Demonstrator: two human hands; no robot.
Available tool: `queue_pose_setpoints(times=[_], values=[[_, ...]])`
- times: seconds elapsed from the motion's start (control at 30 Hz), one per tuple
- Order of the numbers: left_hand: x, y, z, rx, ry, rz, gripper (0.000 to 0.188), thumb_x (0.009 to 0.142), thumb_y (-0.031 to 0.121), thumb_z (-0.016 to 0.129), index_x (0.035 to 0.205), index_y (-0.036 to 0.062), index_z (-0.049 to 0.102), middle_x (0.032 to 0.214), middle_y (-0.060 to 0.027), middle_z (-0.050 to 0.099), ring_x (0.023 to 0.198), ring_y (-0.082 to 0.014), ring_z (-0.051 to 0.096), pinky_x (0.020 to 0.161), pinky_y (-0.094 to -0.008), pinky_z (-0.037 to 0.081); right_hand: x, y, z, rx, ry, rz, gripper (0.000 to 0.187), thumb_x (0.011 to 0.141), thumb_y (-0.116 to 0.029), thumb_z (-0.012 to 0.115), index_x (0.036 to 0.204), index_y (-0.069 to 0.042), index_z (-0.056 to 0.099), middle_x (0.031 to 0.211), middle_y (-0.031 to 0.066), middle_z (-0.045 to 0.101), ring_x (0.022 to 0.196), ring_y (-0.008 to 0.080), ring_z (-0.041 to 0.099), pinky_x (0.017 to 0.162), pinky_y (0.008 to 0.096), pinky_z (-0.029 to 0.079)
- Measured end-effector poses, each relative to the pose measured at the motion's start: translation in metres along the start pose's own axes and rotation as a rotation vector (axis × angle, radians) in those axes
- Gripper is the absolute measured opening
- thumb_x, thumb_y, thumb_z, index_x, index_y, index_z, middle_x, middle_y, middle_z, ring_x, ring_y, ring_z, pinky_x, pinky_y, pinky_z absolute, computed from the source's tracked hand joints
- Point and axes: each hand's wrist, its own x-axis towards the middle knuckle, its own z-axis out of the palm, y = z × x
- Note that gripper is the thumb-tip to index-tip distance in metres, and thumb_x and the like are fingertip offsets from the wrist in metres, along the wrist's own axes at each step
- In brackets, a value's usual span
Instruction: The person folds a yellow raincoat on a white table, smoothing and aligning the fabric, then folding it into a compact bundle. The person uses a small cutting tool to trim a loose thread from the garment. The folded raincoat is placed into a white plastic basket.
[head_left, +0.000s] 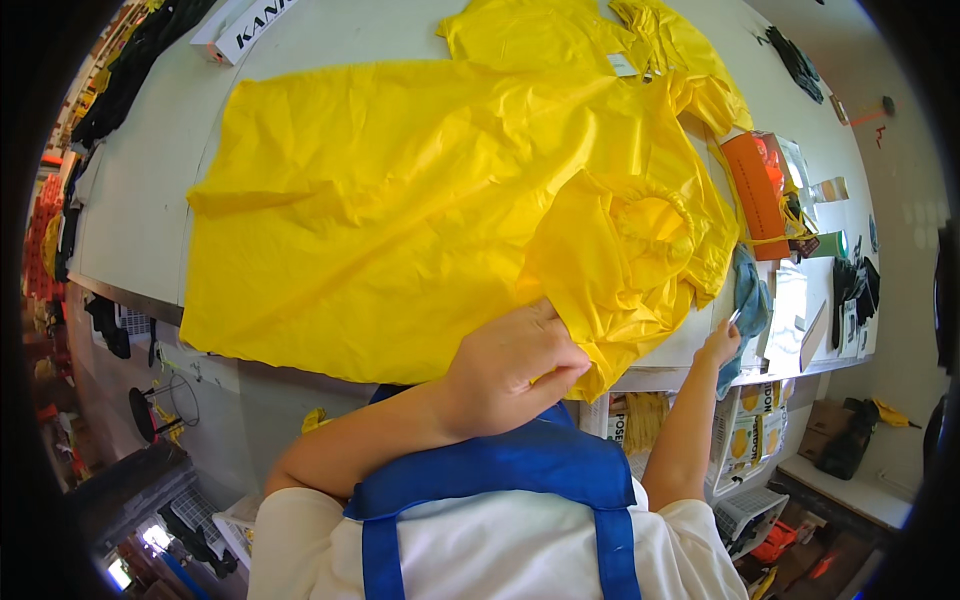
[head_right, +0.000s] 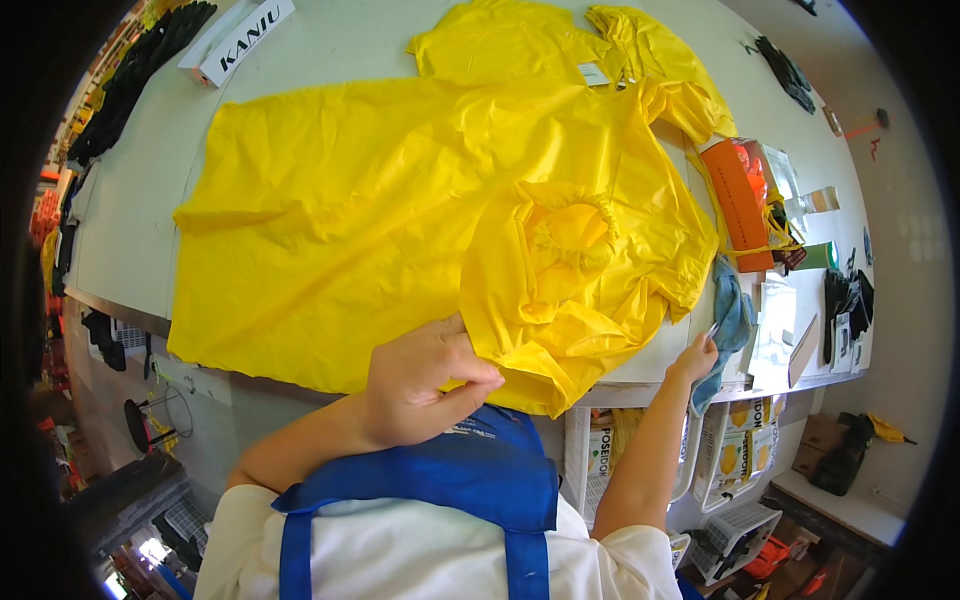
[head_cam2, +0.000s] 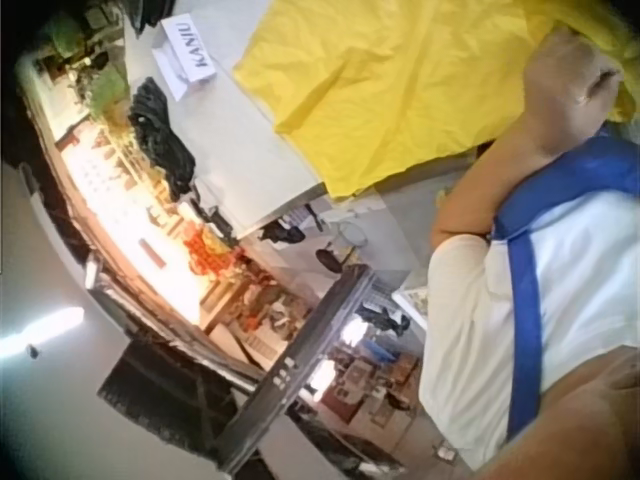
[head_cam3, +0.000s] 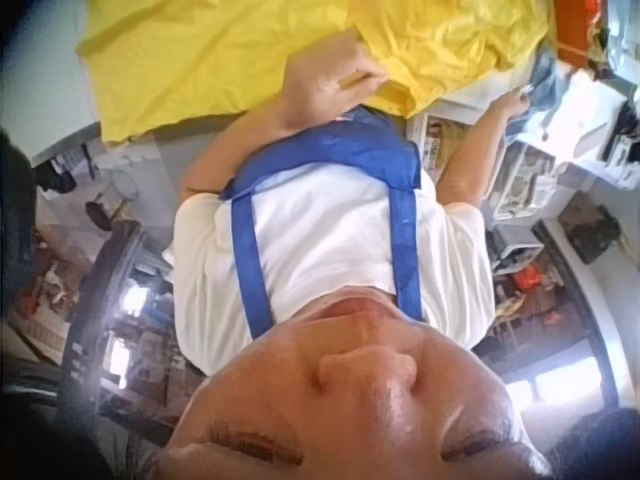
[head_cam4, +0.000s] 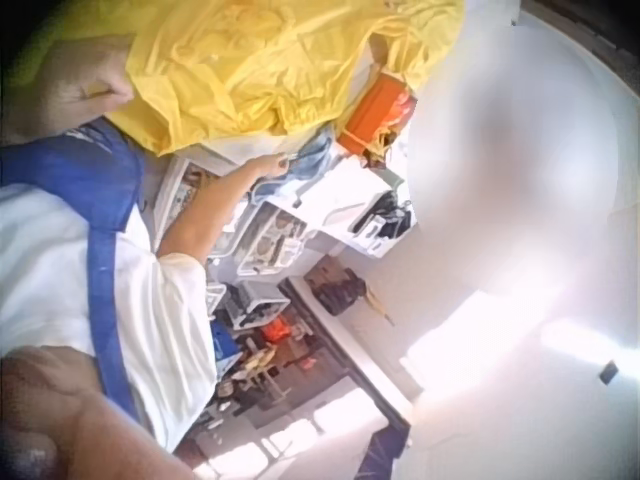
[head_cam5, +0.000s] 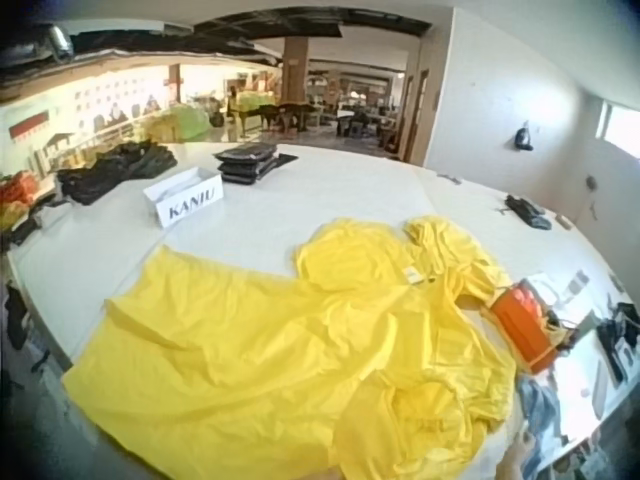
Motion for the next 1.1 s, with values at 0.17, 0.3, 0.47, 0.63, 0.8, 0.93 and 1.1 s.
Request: queue_pose_setpoints(times=[0.17,0.3,0.47,0.63,0.8,0.93,1.1], values=[[-0.002,0.003,0.001,0.072,-0.043,0.041,0.016,0.073,0.001,0.069,0.084,0.0072,0.059,0.085,-0.0119,0.06,0.08,-0.0319,0.059,0.07,-0.0341,0.048,-0.06,-0.081,0.006,-0.825,0.154,-0.593,0.05,0.087,-0.028,0.062,0.124,0.003,0.049,0.119,0.0194,0.055,0.107,0.0314,0.055,0.093,0.0362,0.042],[0.001,0.0,-0.001,-0.018,-0.042,-0.111,0.027,0.075,0.004,0.071,0.098,0.007,0.056,0.086,-0.0103,0.062,0.08,-0.0265,0.061,0.071,-0.0306,0.048,-0.175,-0.181,0.024,0.782,-0.918,0.259,0.041,0.097,-0.035,0.044,0.124,-0.004,0.05,0.121,0.0097,0.056,0.111,0.0226,0.054,0.096,0.0377,0.043],[-0.007,-0.006,-0.009,-0.825,0.054,-0.927,0.062,0.076,0.0,0.072,0.125,0.008,0.035,0.094,-0.0103,0.063,0.087,-0.0154,0.062,0.08,-0.0243,0.047,-0.235,-0.231,0.032,0.978,-1.595,0.775,0.046,0.091,-0.038,0.054,0.123,-0.005,0.052,0.12,0.0109,0.057,0.111,0.0255,0.055,0.091,0.0404,0.048],[-0.012,-0.01,-0.032,-0.1,-0.065,-0.789,0.057,0.075,-0.004,0.069,0.124,0.0095,0.042,0.091,-0.0081,0.063,0.086,-0.017,0.061,0.076,-0.0257,0.047,-0.254,-0.268,0.022,1.084,-1.753,0.909,0.051,0.084,-0.026,0.067,0.126,-0.004,0.048,0.113,0.0102,0.061,0.104,0.0253,0.059,0.092,0.0394,0.048],[-0.022,-0.015,-0.028,0.291,0.041,0.048,0.041,0.071,-0.005,0.066,0.109,0.0099,0.061,0.083,-0.0075,0.055,0.076,-0.0241,0.055,0.069,-0.0312,0.046,-0.284,-0.28,0.046,0.336,-1.416,0.114,0.041,0.074,-0.007,0.072,0.111,-0.003,0.053,0.098,0.0057,0.065,0.085,0.021,0.063,0.075,0.0317,0.051],[-0.043,-0.018,-0.016,0.227,-0.246,0.097,0.034,0.068,-0.004,0.065,0.099,0.0105,0.069,0.088,-0.0097,0.053,0.075,-0.0246,0.052,0.068,-0.0321,0.045,-0.293,-0.263,0.079,0.152,-1.098,-0.26,0.015,0.078,0.001,0.063,0.088,-0.004,0.053,0.075,0.0026,0.061,0.06,0.0141,0.057,0.056,0.0291,0.049],[-0.061,-0.047,-0.05,0.661,0.121,-0.253,0.045,0.068,-0.009,0.061,0.108,0.0129,0.066,0.096,-0.0113,0.05,0.073,-0.0244,0.051,0.06,-0.0298,0.045,-0.301,-0.285,0.046,0.58,-1.441,0.163,0.014,0.08,0.0,0.064,0.083,-0.006,0.052,0.074,-0.0009,0.055,0.065,0.0072,0.053,0.056,0.0246,0.045]])
